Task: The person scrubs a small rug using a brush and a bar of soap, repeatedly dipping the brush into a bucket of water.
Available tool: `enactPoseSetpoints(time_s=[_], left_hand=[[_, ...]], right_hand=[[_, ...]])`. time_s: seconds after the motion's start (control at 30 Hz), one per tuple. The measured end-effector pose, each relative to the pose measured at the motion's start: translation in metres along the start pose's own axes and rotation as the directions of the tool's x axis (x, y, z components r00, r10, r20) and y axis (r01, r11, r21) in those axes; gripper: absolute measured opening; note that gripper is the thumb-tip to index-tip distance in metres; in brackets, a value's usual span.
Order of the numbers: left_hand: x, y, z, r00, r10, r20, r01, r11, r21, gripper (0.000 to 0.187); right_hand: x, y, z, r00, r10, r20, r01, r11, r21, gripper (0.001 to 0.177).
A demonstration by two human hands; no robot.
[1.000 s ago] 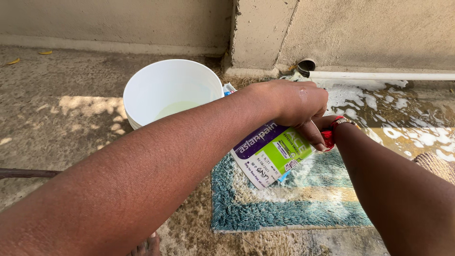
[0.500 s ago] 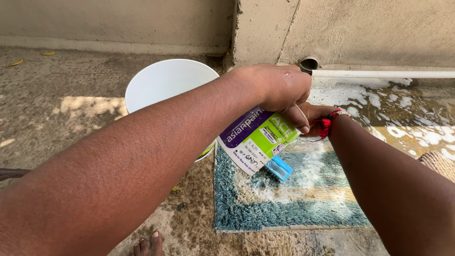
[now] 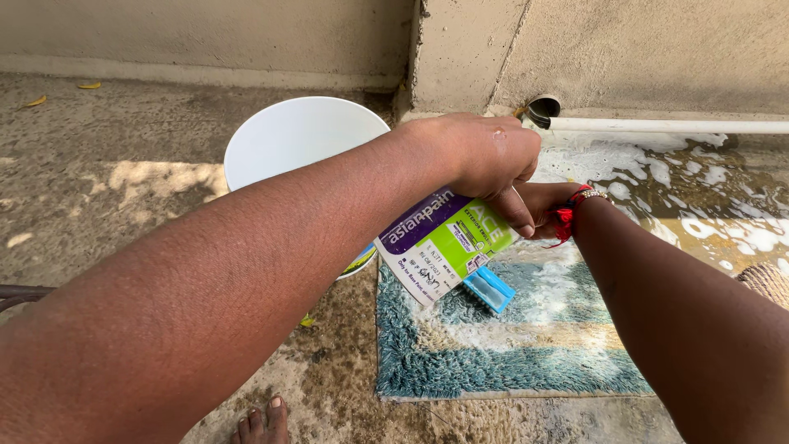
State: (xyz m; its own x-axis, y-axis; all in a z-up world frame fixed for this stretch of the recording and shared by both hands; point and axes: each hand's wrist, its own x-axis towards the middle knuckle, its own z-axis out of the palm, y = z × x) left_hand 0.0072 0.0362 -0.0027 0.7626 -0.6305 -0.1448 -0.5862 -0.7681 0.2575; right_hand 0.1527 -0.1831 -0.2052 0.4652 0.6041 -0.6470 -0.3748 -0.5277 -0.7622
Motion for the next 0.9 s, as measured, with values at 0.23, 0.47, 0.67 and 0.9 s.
enactPoseSetpoints(time_s=[0.23,0.47,0.67,0.9], left_hand=[[0.008,0.007,0.017,0.990,0.079,0.113,-0.067,0.992,-0.109,0.048],[0.007,0.010,0.018,0.996,0.086,0.022,-0.086,0.996,0.018,0.056],[0.012,0.010,0.012,1.000,-0.010,-0.026,0.008,0.999,-0.051,0.063],[0.038,0.008,0.016,0.996,-0.003,-0.088,-0.013,0.983,-0.185,0.073]], right_hand=[[0.063,0.031,-0.067,0.973,0.117,-0.200,-0.122,0.993,-0.009,0.037],[0.046,0.005,-0.020,0.993,-0.015,-0.113,0.004,0.995,-0.100,0.030],[0.011,0.041,-0.038,0.988,0.085,-0.125,-0.093,0.994,-0.053,0.025],[0.001,0.027,-0.033,0.951,-0.093,-0.295,0.098,0.995,0.000,0.020]])
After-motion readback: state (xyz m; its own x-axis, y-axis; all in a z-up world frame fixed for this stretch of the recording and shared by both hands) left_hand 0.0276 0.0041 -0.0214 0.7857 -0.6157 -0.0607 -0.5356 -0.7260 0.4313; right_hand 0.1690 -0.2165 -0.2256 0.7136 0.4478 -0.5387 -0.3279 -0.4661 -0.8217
